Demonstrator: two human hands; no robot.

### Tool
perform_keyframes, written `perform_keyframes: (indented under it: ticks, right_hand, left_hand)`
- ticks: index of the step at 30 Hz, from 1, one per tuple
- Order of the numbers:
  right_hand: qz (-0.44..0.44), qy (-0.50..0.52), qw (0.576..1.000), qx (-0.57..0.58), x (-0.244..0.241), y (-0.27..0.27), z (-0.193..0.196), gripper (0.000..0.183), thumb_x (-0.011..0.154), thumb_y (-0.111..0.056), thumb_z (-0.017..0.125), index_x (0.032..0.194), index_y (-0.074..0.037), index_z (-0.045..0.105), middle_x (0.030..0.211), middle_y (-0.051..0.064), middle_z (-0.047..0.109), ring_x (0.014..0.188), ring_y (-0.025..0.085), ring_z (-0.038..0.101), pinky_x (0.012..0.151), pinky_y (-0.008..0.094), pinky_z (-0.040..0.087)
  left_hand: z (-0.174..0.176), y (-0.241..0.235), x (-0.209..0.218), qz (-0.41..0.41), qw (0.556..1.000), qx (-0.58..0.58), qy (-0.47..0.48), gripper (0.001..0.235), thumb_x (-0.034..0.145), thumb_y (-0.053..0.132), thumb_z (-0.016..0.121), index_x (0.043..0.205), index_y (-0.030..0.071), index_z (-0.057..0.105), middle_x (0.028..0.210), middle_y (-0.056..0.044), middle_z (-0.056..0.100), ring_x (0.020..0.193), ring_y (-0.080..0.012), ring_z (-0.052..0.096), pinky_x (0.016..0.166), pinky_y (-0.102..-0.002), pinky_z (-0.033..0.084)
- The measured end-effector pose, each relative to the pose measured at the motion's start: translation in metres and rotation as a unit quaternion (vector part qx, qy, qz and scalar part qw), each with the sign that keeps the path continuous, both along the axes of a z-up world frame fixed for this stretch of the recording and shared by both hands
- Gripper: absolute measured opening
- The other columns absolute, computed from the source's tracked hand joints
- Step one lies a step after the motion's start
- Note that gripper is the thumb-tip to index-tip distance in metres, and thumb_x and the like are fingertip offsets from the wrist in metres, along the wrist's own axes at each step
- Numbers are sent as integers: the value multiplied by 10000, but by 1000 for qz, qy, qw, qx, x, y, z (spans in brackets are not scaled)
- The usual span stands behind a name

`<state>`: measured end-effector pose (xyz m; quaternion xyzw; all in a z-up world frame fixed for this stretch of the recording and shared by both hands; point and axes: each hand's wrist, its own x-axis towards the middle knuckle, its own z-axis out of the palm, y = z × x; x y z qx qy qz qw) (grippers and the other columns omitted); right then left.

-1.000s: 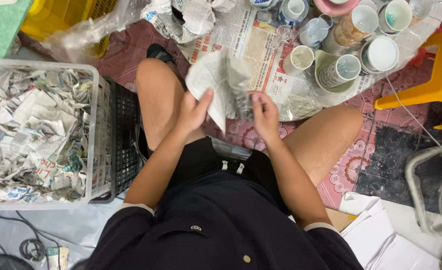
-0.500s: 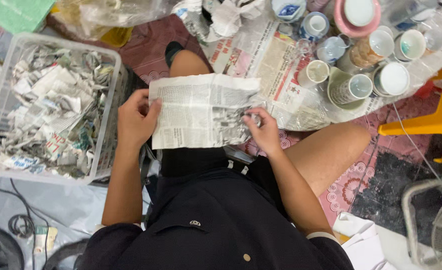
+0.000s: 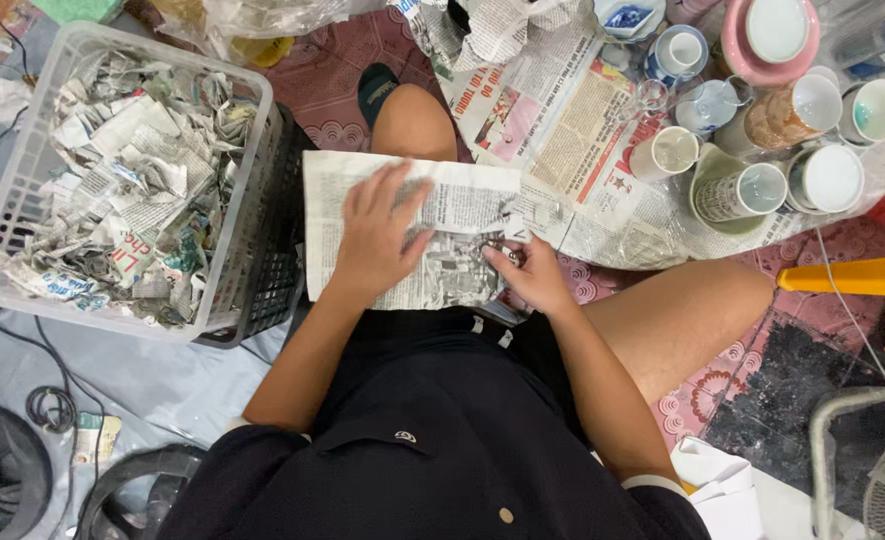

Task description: The person sits on the floor and wraps small ceramic cups and bowls with newspaper. They pick up a piece of newspaper, place a ceramic item on it, fold the paper around the item, and set the wrapped bundle aside. The process is repeated for multiple items.

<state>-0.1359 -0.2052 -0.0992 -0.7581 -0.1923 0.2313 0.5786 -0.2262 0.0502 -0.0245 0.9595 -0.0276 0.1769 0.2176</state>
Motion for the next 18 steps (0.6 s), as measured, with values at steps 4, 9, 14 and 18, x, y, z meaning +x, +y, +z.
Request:
perform_keyframes:
  ticks: [4,9,14,18]
  right_hand:
    - [-37,-65,997,2,4,1,-2,470,1017,-127,726,1407,17,508,1193,153,651,1025,180,553,876,336,461]
    - [-79,73,990,93,19,1,5,683,956,-179,709,1522,-47,351,1235,144,616,1118,219,607,923,363,532]
    - [-82,-391,911,-100,28,22,57,866,764,-39,797,1490,-20,325,1385,291,477,1284,460,462,1103,543,369]
    - [75,-374,918,-112,35,64,86,842,694,39,686,1479,-136,439,1434,193,537,1373,420,497,1134,497,425]
  left_hand:
    - [-2,1,4,-79,994,-7,69,668,904,344,736,1506,127,545,1653,-127,335,1540,-390,255,1214,-613,220]
    - [-3,15,7,-130,989,-19,63,623,931,386,708,1480,132,557,1660,-138,331,1540,-403,257,1217,-593,245]
    - [-5,17,9,-157,986,-24,56,561,900,349,733,1403,131,615,1627,-128,392,1531,-397,285,1210,-578,258]
    - [-10,18,19,-223,973,-61,24,435,818,234,811,1221,115,700,1511,-91,539,1453,-331,457,1187,-540,361]
